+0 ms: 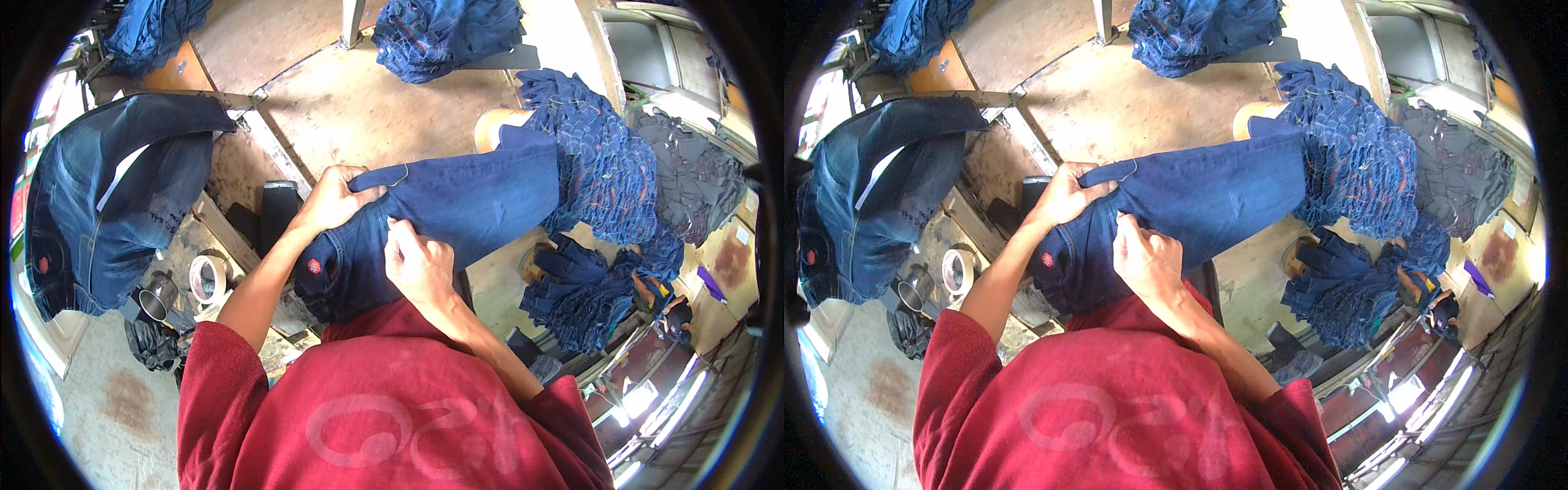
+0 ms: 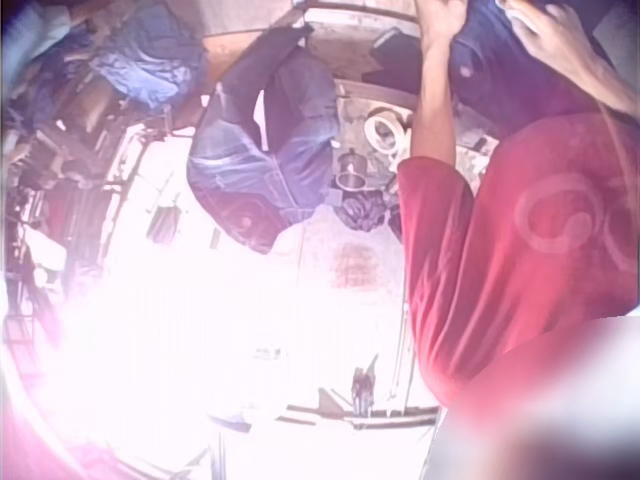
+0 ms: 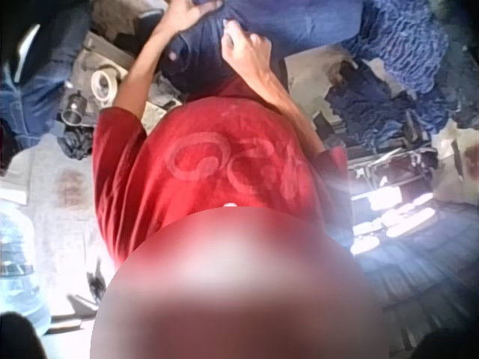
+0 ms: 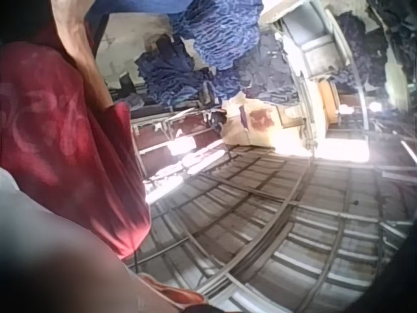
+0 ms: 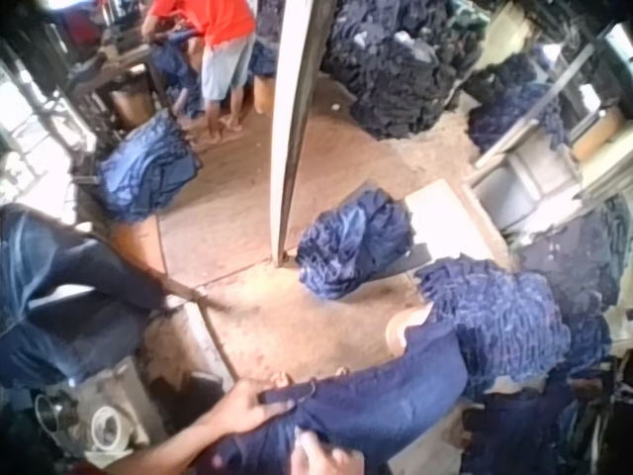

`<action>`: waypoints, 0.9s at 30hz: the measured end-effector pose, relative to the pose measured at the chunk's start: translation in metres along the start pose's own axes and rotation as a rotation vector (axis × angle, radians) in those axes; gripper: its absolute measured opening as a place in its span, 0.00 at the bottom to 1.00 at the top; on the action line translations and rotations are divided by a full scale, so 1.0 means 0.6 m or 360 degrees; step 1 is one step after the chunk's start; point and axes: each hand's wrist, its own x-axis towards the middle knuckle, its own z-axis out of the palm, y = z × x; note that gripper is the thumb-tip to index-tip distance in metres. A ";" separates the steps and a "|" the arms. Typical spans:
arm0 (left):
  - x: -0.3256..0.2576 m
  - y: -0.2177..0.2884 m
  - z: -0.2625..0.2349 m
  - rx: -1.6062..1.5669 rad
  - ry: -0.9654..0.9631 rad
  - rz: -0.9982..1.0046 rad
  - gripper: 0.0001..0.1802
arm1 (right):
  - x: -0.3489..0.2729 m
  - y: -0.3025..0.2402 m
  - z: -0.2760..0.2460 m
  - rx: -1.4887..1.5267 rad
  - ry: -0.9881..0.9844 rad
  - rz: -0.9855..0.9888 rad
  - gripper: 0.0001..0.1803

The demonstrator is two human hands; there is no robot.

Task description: The person repeatedly picks up folded jeans from a pile, lays them on a table, and uses a white marker to draw a line across the hem of each pair. After marking, the jeans are placed into a separate pile.

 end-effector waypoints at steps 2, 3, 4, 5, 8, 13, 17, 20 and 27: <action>0.003 -0.001 0.000 -0.0020 0.0006 -0.0022 0.14 | -0.001 -0.001 -0.007 -0.0011 -0.0041 0.0011 0.06; 0.005 0.002 -0.001 -0.0046 0.0011 -0.0026 0.14 | -0.002 0.000 -0.014 0.0046 -0.0057 0.0042 0.07; 0.004 0.006 -0.003 -0.0085 -0.0027 -0.0046 0.15 | -0.006 0.002 -0.022 0.0096 -0.0077 0.0097 0.08; 0.001 0.014 -0.010 0.0053 -0.0011 -0.0044 0.16 | -0.010 0.005 -0.032 0.0436 0.0000 0.0189 0.10; -0.048 0.047 -0.032 0.0475 0.0192 0.0258 0.30 | -0.040 0.023 -0.074 0.0850 0.0124 0.0560 0.14; -0.269 0.075 0.017 0.1296 0.1336 -0.0119 0.44 | -0.084 0.104 -0.136 0.0833 0.0220 0.0584 0.12; -0.330 0.030 0.113 0.0835 0.1337 -0.0494 0.33 | -0.114 0.148 -0.151 0.0879 0.0245 0.0615 0.12; -0.339 0.008 0.149 0.0805 0.1416 -0.0471 0.16 | -0.127 0.156 -0.152 0.0913 0.0141 0.0567 0.11; -0.379 0.033 0.195 -0.2435 0.0905 -0.0459 0.23 | -0.149 0.144 -0.171 0.0940 0.0117 0.0389 0.09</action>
